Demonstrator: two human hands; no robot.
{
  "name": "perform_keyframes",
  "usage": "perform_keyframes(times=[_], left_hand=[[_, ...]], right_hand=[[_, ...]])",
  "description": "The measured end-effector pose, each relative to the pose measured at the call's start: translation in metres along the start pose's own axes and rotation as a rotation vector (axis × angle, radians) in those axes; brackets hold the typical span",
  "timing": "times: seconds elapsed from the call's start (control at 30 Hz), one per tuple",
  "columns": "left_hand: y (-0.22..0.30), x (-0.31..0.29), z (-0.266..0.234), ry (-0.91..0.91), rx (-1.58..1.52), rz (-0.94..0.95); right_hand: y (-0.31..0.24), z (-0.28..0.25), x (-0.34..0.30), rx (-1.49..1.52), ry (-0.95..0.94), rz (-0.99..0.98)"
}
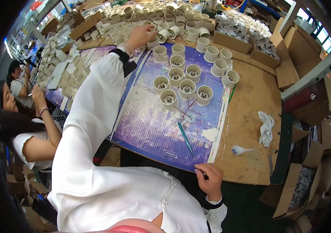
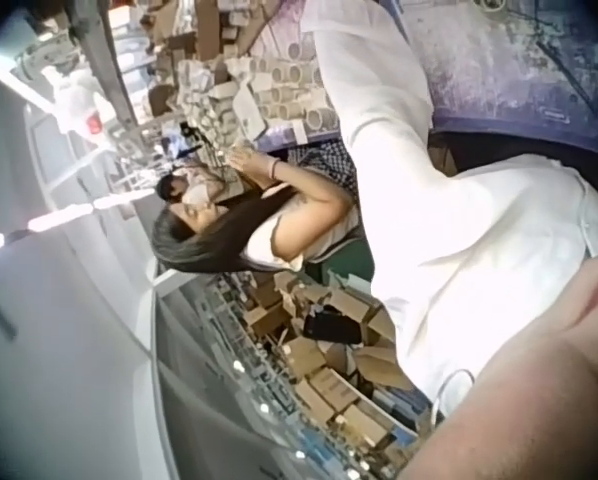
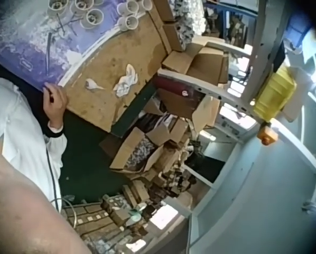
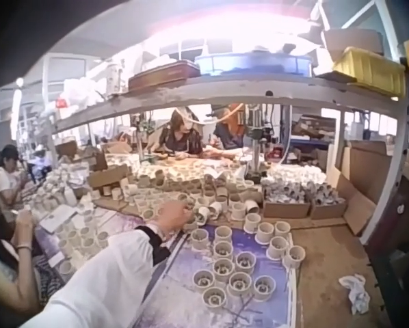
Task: The person applies glue to the interior of a plastic housing, inserts a motor, and uses tweezers to position the wires. They then set the assembled unit down and pick up another housing to repeat the process.
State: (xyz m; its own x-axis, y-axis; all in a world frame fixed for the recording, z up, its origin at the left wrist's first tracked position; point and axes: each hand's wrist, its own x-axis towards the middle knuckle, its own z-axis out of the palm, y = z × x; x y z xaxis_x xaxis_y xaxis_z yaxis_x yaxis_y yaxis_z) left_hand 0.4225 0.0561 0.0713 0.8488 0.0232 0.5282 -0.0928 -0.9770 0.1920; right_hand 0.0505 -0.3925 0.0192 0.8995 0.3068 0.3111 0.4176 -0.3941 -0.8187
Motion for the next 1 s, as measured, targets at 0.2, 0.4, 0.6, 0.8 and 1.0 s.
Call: perform_keyframes(times=[0.2, 0.4, 0.6, 0.8, 1.0], left_hand=[[0.032, 0.030, 0.017, -0.152, 0.230, -0.083], [0.046, 0.028, 0.019, -0.462, 0.264, -0.041], [0.058, 0.019, 0.018, -0.519, 0.178, 0.188], [0.049, 0.023, 0.021, -0.520, -0.221, 0.053], [0.019, 0.031, 0.019, -0.597, -0.408, 0.210]], right_hand=[[-0.005, 0.001, 0.003, -0.058, -0.009, 0.023], [-0.003, 0.002, 0.003, -0.060, -0.003, 0.053], [-0.003, -0.002, 0.006, -0.052, -0.018, -0.058], [0.000, -0.004, 0.005, -0.006, -0.041, -0.070], [0.000, -0.007, 0.007, 0.022, -0.065, -0.059]])
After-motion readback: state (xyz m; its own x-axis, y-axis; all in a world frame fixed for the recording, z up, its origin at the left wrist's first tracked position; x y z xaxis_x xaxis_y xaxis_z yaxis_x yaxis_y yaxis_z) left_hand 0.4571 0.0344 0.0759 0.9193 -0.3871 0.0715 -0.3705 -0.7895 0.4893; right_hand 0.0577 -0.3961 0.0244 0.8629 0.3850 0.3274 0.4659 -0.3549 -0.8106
